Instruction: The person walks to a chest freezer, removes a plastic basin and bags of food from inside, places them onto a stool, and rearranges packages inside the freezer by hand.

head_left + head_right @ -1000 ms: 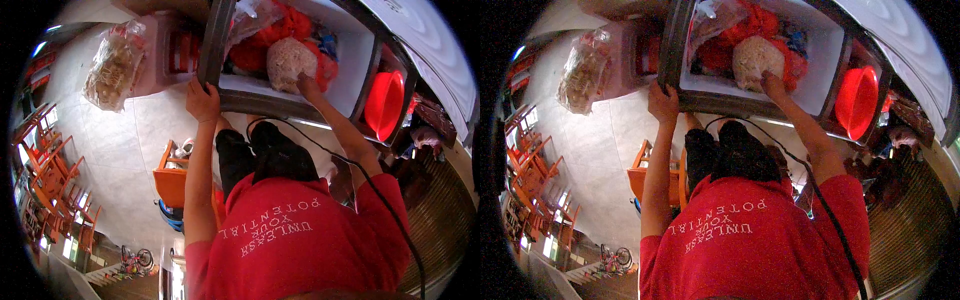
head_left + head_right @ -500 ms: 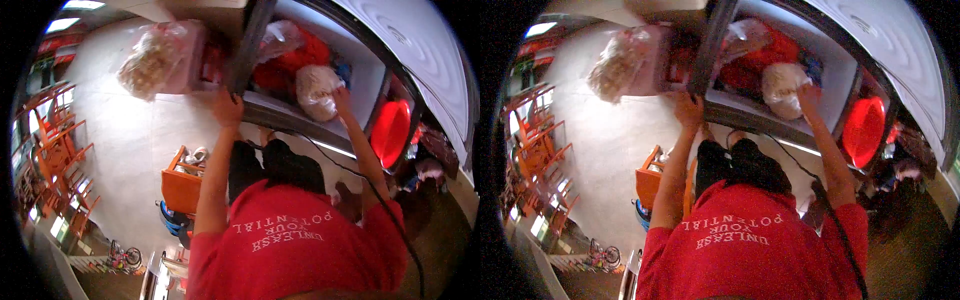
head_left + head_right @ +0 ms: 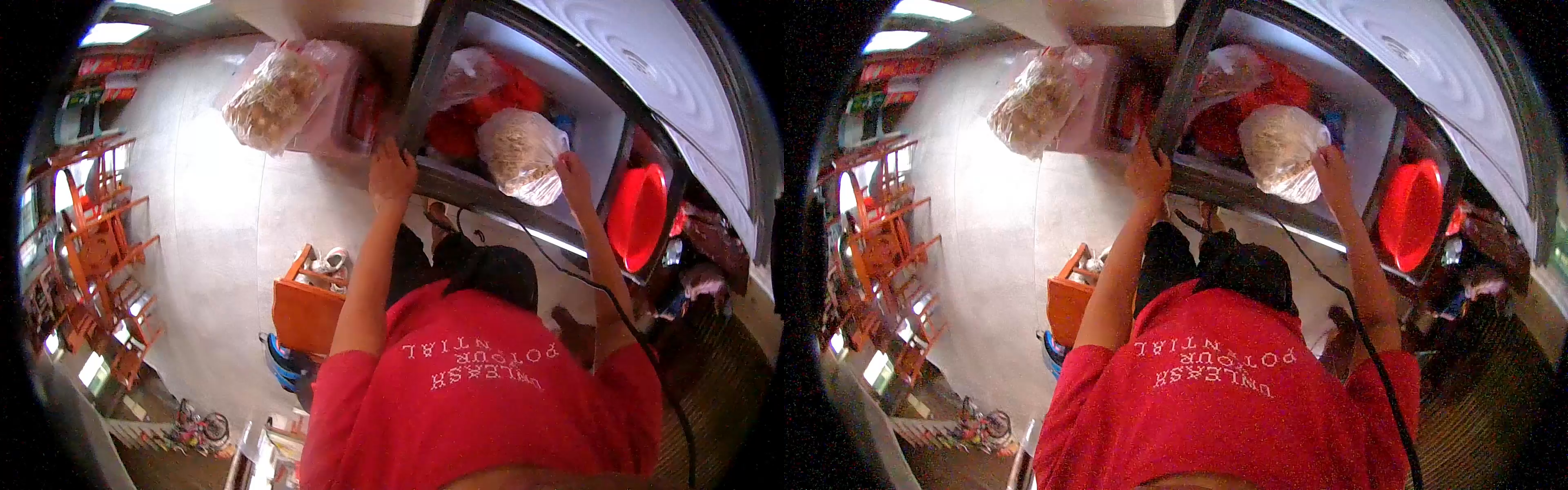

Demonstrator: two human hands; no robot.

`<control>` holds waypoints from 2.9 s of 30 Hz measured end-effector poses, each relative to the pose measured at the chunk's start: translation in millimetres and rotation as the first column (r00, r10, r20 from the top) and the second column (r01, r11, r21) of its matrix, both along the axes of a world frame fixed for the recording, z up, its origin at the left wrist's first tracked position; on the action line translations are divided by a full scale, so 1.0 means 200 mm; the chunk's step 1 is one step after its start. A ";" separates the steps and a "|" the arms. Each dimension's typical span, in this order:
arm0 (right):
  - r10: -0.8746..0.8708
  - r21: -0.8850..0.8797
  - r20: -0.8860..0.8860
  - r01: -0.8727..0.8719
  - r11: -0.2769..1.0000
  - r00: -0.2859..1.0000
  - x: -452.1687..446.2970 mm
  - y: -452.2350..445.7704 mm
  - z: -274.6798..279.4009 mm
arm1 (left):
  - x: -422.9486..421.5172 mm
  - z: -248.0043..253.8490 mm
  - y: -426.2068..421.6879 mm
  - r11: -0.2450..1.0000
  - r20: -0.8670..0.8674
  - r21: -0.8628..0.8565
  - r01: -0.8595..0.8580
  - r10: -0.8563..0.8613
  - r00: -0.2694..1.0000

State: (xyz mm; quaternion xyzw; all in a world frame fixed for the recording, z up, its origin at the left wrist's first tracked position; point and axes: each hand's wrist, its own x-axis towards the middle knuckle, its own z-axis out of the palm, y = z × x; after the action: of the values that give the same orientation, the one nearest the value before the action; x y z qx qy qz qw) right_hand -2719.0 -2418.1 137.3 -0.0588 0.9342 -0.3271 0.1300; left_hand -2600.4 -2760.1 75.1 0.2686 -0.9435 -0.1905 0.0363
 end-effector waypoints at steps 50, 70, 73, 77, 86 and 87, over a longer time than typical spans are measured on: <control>0.712 -0.262 0.037 -0.681 0.684 0.701 0.70 -1.65 1.25 | 1.89 -0.24 0.33 0.784 0.508 0.475 -0.401 0.128 0.852; 0.725 -0.067 0.217 -0.751 -0.657 -0.654 3.08 -2.63 -0.45 | 2.48 -0.31 0.02 0.522 0.497 0.484 -0.703 0.497 0.711; 0.559 -0.014 0.199 -0.573 -0.820 -0.805 3.26 -2.58 -0.65 | 2.52 -0.29 -0.01 0.455 0.528 0.519 -0.724 0.495 0.690; 0.388 0.126 0.287 -0.367 -0.922 -0.876 3.39 -2.45 -0.73 | 2.56 -0.36 -0.04 0.404 0.555 0.494 -0.770 0.535 0.637; 0.713 -0.321 0.281 -0.764 -0.560 -0.642 2.73 -2.42 -0.53 | 2.52 -0.53 0.09 0.323 0.479 0.609 -0.724 0.578 0.661; 0.747 -0.316 0.350 -0.822 -0.474 -0.565 2.56 -2.42 -0.50 | 2.51 -0.55 0.12 0.366 0.476 0.591 -0.719 0.562 0.677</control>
State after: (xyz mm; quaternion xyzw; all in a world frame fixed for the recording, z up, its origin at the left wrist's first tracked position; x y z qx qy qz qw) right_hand -2206.7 -2903.0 38.2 -0.7397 0.3754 0.0239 0.5580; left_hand -2098.5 -2737.0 -34.8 0.6219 -0.5956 -0.4992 -0.0966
